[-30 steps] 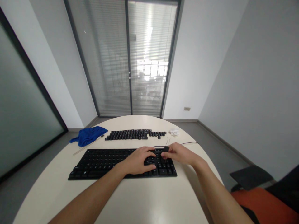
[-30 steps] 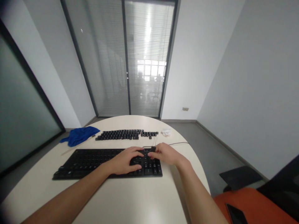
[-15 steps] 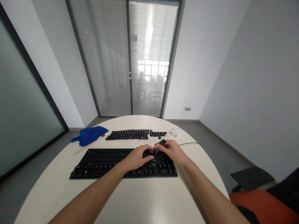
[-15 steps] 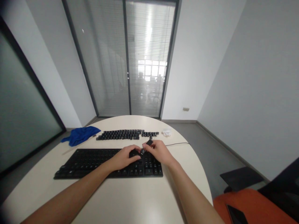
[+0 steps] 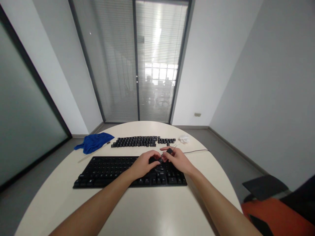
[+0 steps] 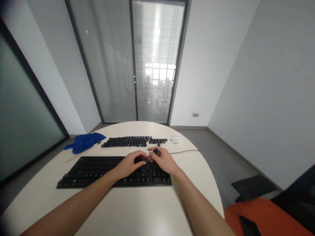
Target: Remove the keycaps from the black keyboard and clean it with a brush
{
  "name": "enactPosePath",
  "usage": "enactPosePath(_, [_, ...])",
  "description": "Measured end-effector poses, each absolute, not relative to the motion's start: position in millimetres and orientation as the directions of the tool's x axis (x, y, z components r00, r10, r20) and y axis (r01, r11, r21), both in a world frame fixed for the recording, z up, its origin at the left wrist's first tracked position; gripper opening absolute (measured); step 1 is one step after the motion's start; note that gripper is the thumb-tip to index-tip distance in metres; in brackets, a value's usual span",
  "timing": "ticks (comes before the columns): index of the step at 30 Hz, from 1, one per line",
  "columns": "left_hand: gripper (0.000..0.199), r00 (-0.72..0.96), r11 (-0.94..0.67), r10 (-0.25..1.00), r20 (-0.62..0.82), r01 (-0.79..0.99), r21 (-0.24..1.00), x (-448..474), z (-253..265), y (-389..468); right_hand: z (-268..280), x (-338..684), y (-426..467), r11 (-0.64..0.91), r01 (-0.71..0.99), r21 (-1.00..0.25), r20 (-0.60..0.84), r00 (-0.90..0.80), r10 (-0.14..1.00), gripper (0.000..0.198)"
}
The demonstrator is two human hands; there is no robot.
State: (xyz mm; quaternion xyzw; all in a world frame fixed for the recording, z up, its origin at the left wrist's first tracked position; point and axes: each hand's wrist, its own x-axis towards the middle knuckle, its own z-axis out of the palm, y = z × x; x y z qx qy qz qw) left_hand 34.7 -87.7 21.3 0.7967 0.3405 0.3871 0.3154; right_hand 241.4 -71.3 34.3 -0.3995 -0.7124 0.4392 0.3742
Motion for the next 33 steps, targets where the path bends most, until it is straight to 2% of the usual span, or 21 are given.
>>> enactPosePath(5, [0.017,0.532,-0.647,0.728,0.433,0.325,0.690,33.1,24.2,-89.4,29.0,242.6,-67.5,0.257,0.196,-0.946,0.161,-0.407,0.899,0.044])
enactPosePath(12, [0.011,0.540,-0.669,0.709,0.453,0.310,0.676,32.4,22.9,-88.2,30.2,242.0,-67.8,0.241,0.226,-0.944,0.125,-0.430,0.894,0.042])
enactPosePath(19, [0.013,0.536,-0.643,0.726,0.431,0.306,0.702,31.1,22.8,-87.9,37.3,246.4,-68.6,0.213,0.285,-0.935,0.067,-0.445,0.893,0.046])
enactPosePath(33, [0.018,0.573,-0.630,0.714,0.403,0.274,0.726,30.0,18.4,-85.8,33.8,245.3,-70.8,-0.052,0.207,-0.977,-0.144,-0.461,0.876,0.043])
